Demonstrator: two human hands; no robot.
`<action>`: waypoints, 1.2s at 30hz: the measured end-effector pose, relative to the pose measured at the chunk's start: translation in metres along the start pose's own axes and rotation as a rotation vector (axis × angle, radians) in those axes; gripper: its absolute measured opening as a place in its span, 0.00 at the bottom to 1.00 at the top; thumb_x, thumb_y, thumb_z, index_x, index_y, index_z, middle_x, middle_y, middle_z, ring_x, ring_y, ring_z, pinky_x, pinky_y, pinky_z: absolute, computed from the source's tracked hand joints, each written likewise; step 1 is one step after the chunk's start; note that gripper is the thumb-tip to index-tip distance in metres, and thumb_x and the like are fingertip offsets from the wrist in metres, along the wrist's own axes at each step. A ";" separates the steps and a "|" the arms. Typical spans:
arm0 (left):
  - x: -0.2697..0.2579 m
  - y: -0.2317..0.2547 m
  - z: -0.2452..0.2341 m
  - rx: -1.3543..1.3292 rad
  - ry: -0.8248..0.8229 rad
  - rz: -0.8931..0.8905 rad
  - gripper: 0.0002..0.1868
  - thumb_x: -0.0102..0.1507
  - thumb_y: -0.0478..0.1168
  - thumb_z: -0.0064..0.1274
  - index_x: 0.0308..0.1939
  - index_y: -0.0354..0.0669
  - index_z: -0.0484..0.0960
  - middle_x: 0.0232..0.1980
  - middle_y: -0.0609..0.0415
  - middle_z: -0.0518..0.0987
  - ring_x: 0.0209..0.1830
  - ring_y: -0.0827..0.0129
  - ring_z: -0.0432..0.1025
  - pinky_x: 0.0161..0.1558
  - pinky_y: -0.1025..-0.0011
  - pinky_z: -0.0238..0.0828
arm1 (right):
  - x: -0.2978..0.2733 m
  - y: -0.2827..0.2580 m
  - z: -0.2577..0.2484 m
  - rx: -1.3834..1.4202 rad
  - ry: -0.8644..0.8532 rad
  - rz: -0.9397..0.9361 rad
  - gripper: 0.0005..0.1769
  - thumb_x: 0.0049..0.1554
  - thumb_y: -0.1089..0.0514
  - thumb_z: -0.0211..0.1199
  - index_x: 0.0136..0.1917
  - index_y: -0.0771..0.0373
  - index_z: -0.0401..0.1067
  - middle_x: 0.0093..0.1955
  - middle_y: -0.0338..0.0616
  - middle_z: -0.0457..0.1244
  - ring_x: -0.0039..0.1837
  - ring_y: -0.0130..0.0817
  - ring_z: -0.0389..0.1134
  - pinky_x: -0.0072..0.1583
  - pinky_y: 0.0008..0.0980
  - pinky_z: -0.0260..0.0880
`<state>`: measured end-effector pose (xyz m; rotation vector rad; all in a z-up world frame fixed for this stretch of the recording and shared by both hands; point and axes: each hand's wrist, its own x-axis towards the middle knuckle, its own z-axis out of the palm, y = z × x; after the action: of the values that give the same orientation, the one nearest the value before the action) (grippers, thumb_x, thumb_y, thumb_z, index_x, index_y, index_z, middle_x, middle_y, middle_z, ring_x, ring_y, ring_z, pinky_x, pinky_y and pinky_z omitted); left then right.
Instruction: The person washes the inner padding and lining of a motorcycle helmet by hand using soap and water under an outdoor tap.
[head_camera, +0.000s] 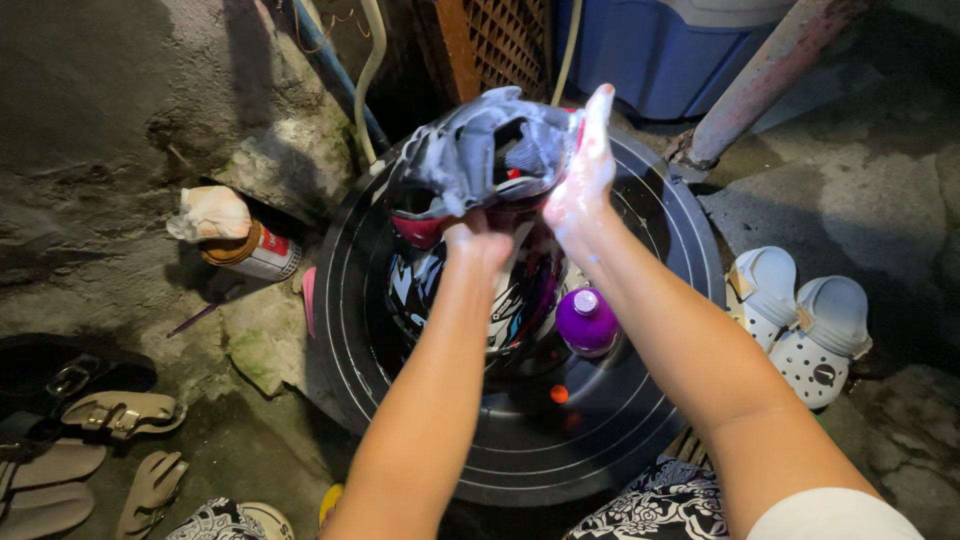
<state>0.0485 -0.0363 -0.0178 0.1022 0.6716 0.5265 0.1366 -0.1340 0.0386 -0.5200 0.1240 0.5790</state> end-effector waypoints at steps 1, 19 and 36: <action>0.009 0.003 -0.016 0.105 0.052 -0.056 0.17 0.68 0.51 0.44 0.54 0.54 0.82 0.56 0.55 0.81 0.54 0.61 0.74 0.58 0.59 0.73 | 0.007 -0.006 -0.008 -0.001 0.001 -0.001 0.38 0.60 0.25 0.53 0.48 0.66 0.72 0.47 0.52 0.70 0.50 0.49 0.72 0.59 0.54 0.76; -0.065 0.064 0.000 0.744 -0.480 -0.422 0.14 0.64 0.35 0.63 0.51 0.32 0.80 0.46 0.47 0.83 0.43 0.61 0.78 0.50 0.60 0.78 | 0.039 -0.034 -0.109 -0.539 -0.006 0.067 0.37 0.63 0.29 0.53 0.53 0.68 0.73 0.53 0.54 0.70 0.55 0.48 0.71 0.64 0.51 0.72; -0.060 0.048 -0.010 0.566 -0.371 -0.024 0.37 0.47 0.14 0.51 0.61 0.31 0.73 0.56 0.41 0.79 0.54 0.47 0.77 0.58 0.53 0.76 | 0.026 0.034 -0.338 -2.320 -0.029 0.343 0.23 0.55 0.50 0.62 0.59 0.66 0.66 0.52 0.56 0.69 0.54 0.49 0.71 0.58 0.45 0.72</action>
<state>-0.0182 -0.0257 0.0207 0.7058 0.4396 0.2695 0.1497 -0.2665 -0.2747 -2.7623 -0.6247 0.8676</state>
